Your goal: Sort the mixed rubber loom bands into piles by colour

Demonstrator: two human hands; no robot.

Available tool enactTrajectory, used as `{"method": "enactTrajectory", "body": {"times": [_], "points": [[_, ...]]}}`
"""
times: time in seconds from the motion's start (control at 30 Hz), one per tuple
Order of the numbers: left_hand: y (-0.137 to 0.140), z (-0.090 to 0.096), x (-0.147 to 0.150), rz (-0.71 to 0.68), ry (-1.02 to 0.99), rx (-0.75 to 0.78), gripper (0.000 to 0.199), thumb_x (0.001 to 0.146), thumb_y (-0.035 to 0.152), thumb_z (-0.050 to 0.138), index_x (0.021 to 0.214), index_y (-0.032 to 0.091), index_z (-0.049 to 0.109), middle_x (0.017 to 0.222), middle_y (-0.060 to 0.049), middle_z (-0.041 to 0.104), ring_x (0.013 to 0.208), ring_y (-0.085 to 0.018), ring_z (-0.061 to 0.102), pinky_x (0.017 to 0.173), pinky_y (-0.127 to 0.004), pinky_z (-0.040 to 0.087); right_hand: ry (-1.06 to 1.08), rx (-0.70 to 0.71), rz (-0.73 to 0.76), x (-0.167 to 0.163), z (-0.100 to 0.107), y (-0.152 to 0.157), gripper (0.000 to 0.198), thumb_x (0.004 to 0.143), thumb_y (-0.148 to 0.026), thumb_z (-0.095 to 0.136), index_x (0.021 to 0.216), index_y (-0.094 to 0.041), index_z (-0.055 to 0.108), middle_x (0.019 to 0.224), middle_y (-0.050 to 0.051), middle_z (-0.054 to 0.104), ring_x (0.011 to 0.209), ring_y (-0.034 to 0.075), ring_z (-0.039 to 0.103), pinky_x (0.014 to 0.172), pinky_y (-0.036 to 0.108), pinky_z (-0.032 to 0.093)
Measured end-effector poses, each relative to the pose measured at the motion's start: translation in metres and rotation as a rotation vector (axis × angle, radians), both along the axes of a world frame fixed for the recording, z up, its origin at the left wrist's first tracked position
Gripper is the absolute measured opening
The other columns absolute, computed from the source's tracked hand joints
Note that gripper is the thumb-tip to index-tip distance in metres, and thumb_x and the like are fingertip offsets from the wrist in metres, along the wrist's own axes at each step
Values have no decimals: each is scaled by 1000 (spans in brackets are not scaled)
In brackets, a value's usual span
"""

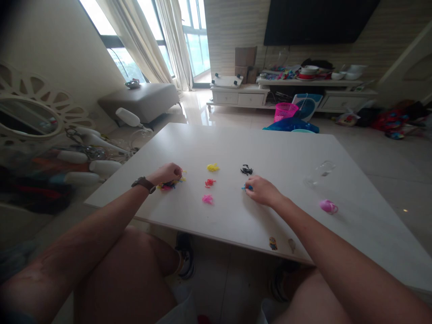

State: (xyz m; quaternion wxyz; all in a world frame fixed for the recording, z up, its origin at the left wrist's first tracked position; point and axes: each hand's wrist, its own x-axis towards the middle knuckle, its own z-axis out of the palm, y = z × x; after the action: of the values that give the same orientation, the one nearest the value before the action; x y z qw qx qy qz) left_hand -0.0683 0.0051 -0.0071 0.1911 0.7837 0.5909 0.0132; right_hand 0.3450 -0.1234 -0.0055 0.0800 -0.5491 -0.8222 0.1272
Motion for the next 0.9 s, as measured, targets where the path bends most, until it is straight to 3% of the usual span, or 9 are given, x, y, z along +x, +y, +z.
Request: {"method": "enactTrajectory", "body": {"times": [0.37,0.5,0.67,0.9], "points": [[3,2,0,-22,-36,54,19,65,16,66,83,15,74,79,-5,71,68,-16,62,59,-24,43,5,1,-9,-2,-1,1,17,88,-24,56,85,-21,72,97,7,72,100,24,64,87,33,48],[1,7,9,-55,-96,64,17,67,19,68,82,16,74,78,-4,71,66,-15,61,58,-24,42,47,7,-24,-6,-2,-2,18,87,-22,57,98,-21,72,103,8,73,102,25,65,91,35,49],[-9,14,38,-144,-218,64,15,68,19,69,82,16,71,74,-2,69,63,-13,58,58,-23,41,159,29,-13,-21,-1,-11,44,87,-18,58,130,-20,61,118,10,72,108,24,66,98,37,50],[-39,23,94,-334,-397,-37,13,71,21,69,83,16,67,68,1,64,59,-11,53,54,-23,38,170,39,162,-48,7,-26,52,91,-23,56,142,-19,53,134,13,64,124,28,58,106,46,46]]}}
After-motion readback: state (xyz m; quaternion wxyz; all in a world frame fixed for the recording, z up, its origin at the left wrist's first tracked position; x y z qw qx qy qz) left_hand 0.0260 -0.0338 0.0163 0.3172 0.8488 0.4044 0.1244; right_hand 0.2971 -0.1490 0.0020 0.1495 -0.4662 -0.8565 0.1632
